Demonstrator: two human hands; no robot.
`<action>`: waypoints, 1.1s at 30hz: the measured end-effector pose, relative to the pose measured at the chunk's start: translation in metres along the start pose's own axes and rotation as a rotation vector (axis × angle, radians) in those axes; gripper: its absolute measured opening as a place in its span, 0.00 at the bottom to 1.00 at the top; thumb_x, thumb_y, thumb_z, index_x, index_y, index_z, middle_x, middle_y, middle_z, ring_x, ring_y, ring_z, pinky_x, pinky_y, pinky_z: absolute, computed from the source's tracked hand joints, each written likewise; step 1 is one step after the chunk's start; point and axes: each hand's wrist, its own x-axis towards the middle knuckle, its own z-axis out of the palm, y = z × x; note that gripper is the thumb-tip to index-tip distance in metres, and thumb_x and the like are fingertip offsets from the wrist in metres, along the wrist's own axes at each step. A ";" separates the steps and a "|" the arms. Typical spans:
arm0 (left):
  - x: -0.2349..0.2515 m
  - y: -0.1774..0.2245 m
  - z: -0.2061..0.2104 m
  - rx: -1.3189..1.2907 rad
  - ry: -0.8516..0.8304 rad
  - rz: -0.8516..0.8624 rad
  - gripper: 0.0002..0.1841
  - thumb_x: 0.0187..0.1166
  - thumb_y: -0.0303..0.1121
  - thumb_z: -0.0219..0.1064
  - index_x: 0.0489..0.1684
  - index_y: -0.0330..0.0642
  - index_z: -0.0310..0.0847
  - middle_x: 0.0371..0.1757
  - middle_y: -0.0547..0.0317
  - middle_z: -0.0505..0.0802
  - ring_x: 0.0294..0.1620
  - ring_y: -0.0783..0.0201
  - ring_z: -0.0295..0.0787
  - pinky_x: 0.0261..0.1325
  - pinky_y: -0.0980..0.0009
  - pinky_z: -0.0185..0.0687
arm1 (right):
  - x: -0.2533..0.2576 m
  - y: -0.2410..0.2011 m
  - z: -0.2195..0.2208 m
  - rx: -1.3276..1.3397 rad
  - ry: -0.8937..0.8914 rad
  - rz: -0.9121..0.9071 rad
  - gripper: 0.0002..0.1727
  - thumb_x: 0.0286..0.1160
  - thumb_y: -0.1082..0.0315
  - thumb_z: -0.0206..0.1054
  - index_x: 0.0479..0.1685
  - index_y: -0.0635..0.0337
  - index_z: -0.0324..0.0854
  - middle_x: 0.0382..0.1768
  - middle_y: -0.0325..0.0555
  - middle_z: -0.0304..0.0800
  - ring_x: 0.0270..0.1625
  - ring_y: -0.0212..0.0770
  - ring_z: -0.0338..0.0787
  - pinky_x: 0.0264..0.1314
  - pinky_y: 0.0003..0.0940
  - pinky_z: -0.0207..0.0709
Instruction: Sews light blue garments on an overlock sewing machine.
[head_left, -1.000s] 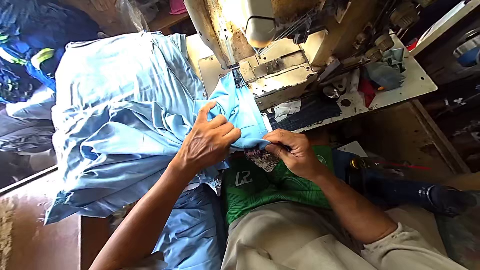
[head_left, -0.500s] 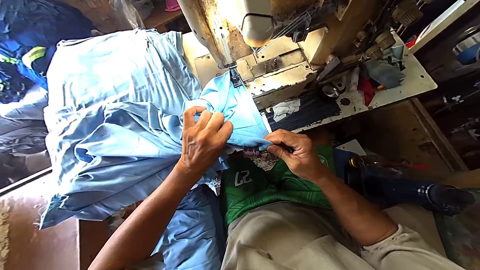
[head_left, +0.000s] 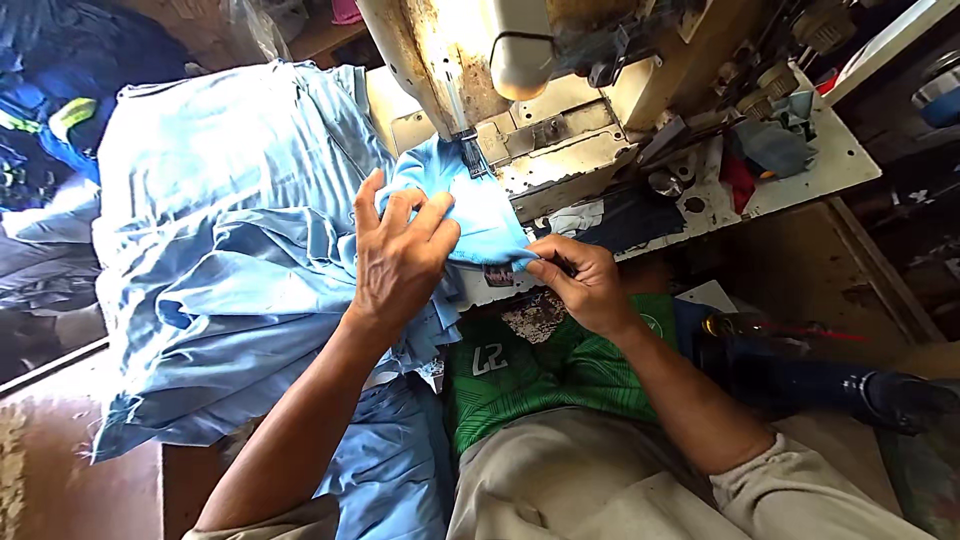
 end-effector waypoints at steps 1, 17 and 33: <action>0.004 -0.006 0.002 0.001 -0.004 0.005 0.09 0.82 0.22 0.57 0.36 0.39 0.83 0.66 0.51 0.91 0.67 0.41 0.83 0.82 0.31 0.53 | 0.006 0.003 0.002 -0.008 0.005 -0.004 0.06 0.81 0.75 0.66 0.47 0.66 0.88 0.45 0.46 0.91 0.39 0.32 0.88 0.38 0.27 0.85; 0.007 -0.025 0.019 -0.158 0.168 -0.119 0.13 0.76 0.31 0.65 0.55 0.49 0.90 0.74 0.51 0.86 0.74 0.46 0.81 0.85 0.42 0.61 | 0.056 0.018 0.025 0.046 0.059 -0.072 0.08 0.80 0.81 0.63 0.51 0.68 0.85 0.53 0.50 0.90 0.52 0.37 0.91 0.54 0.31 0.88; 0.045 -0.030 -0.005 -0.337 0.227 -0.486 0.19 0.82 0.42 0.66 0.68 0.46 0.85 0.76 0.49 0.84 0.77 0.50 0.77 0.79 0.50 0.70 | 0.018 -0.067 -0.057 -0.375 0.162 -0.238 0.15 0.83 0.73 0.67 0.64 0.66 0.85 0.55 0.48 0.92 0.40 0.32 0.90 0.40 0.28 0.87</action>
